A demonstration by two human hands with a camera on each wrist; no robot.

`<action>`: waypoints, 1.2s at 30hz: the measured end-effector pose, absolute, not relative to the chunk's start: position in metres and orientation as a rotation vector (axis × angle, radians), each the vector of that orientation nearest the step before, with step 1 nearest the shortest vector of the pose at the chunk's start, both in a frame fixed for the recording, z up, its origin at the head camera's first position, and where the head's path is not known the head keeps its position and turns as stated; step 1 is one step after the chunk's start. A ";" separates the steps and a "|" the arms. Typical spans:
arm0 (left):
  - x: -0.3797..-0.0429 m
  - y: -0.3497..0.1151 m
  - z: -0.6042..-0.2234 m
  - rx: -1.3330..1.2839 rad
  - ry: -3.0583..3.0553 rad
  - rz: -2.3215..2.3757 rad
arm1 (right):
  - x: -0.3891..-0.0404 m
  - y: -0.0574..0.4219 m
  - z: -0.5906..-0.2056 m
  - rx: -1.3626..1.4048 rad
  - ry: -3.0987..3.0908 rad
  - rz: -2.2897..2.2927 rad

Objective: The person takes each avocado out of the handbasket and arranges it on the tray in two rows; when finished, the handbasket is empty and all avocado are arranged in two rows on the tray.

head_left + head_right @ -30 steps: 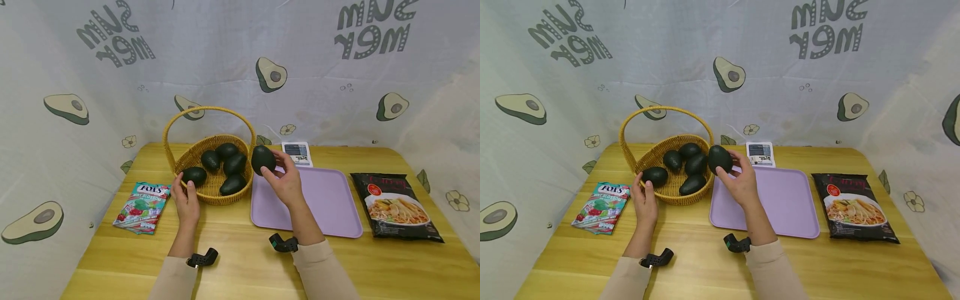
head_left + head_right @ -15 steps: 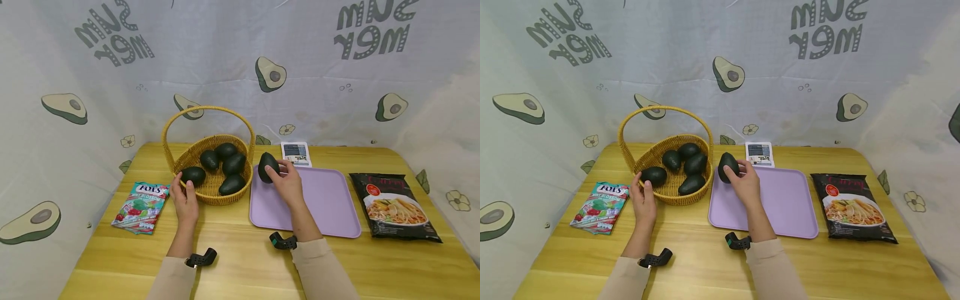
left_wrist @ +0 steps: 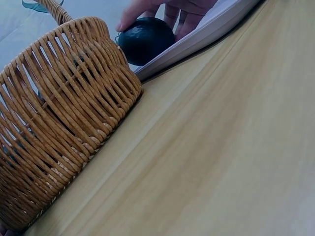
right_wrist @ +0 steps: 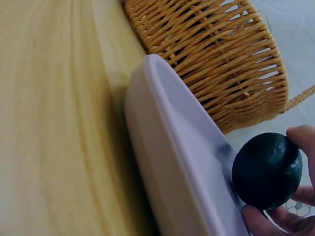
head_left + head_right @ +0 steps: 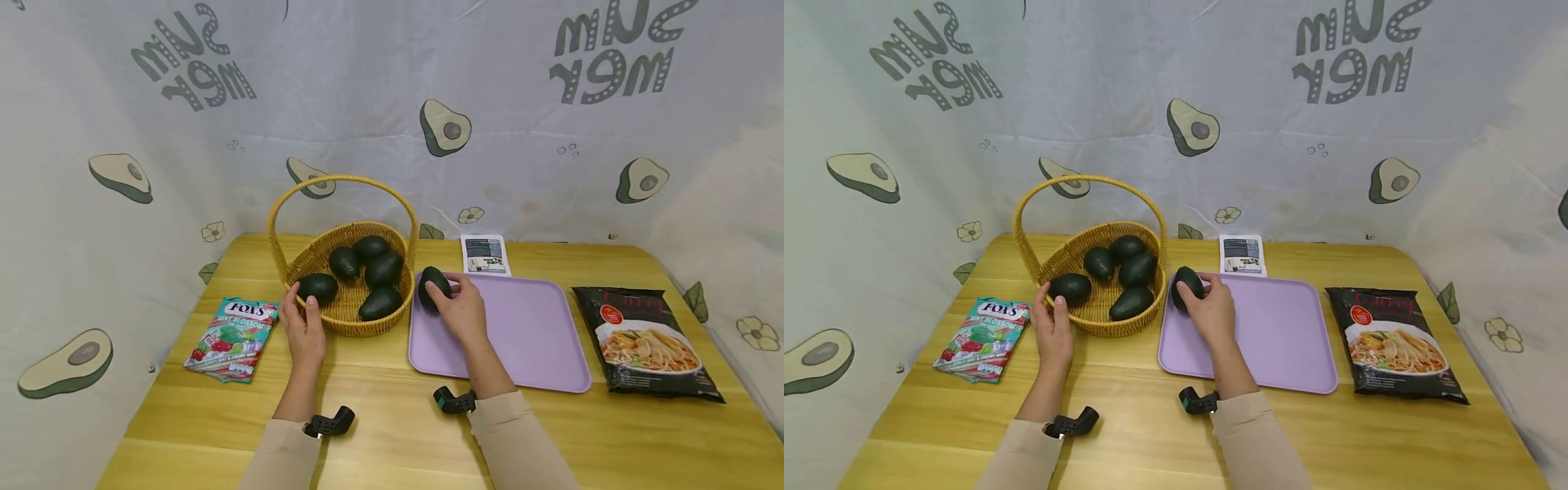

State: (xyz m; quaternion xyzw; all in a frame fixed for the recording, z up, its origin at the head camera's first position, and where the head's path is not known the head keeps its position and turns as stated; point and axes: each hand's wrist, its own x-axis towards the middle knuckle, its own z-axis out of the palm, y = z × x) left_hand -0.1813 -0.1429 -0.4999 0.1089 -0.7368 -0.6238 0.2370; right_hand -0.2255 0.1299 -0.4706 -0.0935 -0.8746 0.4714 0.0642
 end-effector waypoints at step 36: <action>-0.182 -0.144 -0.503 0.263 -2.032 -1.664 | -0.224 0.133 -0.471 -0.024 -2.699 1.578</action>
